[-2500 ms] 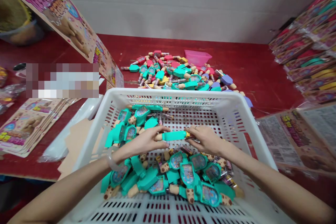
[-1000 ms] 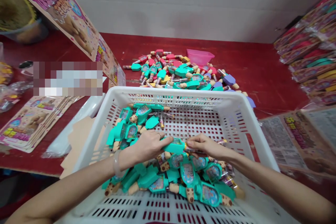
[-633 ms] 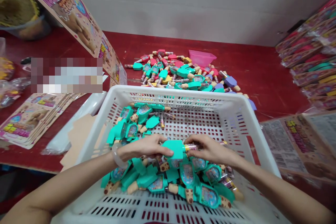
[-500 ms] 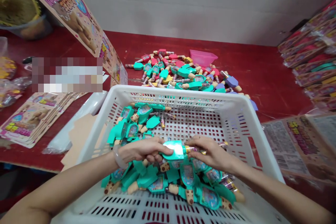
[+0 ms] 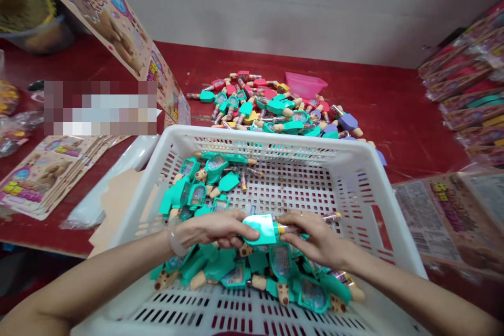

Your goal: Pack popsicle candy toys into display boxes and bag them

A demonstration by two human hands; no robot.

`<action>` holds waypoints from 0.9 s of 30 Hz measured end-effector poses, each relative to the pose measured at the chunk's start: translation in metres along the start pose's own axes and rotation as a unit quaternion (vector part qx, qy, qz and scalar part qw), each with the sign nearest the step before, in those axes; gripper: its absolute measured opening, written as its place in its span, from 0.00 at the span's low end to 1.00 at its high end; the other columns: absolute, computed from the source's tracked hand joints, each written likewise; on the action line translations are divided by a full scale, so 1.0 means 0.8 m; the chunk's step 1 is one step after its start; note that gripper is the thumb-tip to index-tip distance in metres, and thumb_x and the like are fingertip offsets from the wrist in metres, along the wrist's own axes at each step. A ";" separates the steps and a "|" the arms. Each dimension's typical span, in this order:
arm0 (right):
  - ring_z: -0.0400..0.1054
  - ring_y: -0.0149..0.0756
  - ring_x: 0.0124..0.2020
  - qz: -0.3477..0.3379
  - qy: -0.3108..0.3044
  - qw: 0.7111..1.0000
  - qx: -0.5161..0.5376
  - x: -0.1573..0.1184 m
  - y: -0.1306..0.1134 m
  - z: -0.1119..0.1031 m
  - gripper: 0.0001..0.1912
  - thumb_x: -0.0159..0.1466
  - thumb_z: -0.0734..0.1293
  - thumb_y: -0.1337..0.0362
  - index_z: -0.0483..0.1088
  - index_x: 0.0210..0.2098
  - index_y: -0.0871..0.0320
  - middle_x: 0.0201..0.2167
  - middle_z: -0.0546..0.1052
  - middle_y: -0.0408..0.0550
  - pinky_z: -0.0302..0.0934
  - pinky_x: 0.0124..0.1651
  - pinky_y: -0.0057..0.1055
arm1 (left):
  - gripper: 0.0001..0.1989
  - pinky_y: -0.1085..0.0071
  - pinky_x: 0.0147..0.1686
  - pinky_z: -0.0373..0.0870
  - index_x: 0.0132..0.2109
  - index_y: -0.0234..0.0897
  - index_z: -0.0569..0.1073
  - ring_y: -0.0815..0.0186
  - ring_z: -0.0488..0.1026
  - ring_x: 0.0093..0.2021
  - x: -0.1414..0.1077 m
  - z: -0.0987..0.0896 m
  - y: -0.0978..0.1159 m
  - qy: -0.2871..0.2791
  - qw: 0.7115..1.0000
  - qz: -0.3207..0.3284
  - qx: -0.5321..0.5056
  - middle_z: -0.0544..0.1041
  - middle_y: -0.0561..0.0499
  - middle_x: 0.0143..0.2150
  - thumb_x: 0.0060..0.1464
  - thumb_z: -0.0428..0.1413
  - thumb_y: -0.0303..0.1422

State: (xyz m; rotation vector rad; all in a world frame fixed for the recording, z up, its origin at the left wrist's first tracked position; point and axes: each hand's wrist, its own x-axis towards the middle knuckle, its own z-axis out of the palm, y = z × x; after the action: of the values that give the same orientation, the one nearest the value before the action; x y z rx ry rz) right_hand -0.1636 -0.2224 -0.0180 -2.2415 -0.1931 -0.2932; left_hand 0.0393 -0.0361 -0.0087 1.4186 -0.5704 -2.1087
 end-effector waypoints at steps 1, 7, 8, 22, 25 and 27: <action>0.70 0.37 0.38 0.025 -0.015 1.000 0.012 0.001 0.002 0.001 0.11 0.70 0.64 0.61 0.66 0.50 0.56 0.40 0.76 0.48 0.63 0.40 0.32 | 0.23 0.77 0.17 0.47 0.36 0.37 0.67 0.74 0.54 0.19 -0.003 0.003 0.002 0.041 0.997 0.031 0.062 0.62 0.58 0.21 0.47 0.62 0.51; 0.71 0.41 0.34 0.142 -0.160 0.945 -0.246 0.016 0.023 0.022 0.09 0.61 0.66 0.70 0.68 0.42 0.61 0.33 0.76 0.50 0.56 0.33 0.31 | 0.16 0.72 0.30 0.57 0.39 0.37 0.71 0.63 0.68 0.31 -0.008 0.019 0.007 0.289 0.803 0.183 0.489 0.72 0.51 0.30 0.56 0.56 0.47; 0.71 0.42 0.33 0.144 -0.168 0.927 -0.303 0.017 0.026 0.027 0.07 0.59 0.66 0.72 0.68 0.39 0.61 0.31 0.76 0.51 0.54 0.32 0.32 | 0.17 0.72 0.30 0.57 0.39 0.37 0.71 0.63 0.68 0.31 -0.006 0.022 0.005 0.294 0.803 0.185 0.485 0.72 0.51 0.30 0.56 0.56 0.48; 0.64 0.36 0.24 0.184 -0.200 0.916 -0.294 0.018 -0.016 0.020 0.07 0.53 0.65 0.72 0.71 0.31 0.58 0.23 0.74 0.47 0.40 0.27 0.33 | 0.18 0.74 0.25 0.58 0.35 0.36 0.69 0.69 0.64 0.26 -0.008 0.040 -0.004 0.147 0.943 0.157 0.254 0.69 0.53 0.28 0.55 0.56 0.49; 0.60 0.31 0.22 0.304 -0.272 0.904 -0.127 0.028 -0.009 0.016 0.07 0.57 0.68 0.63 0.69 0.26 0.58 0.19 0.69 0.41 0.42 0.25 0.29 | 0.16 0.69 0.33 0.63 0.50 0.39 0.71 0.60 0.71 0.34 0.002 0.037 -0.018 0.248 0.780 0.230 0.527 0.75 0.48 0.36 0.58 0.53 0.40; 0.58 0.30 0.21 0.361 -0.310 0.879 -0.034 0.032 -0.002 0.016 0.13 0.57 0.71 0.58 0.66 0.23 0.58 0.17 0.64 0.39 0.44 0.23 0.27 | 0.18 0.67 0.33 0.64 0.55 0.39 0.68 0.58 0.72 0.35 0.008 0.032 -0.023 0.266 0.698 0.222 0.626 0.76 0.46 0.37 0.58 0.52 0.36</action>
State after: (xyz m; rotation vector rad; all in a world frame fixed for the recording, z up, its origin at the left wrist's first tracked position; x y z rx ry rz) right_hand -0.1371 -0.2105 -0.0180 -2.2319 0.3318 0.8385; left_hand 0.0098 -0.0245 -0.0156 2.0671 -2.0327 -0.6384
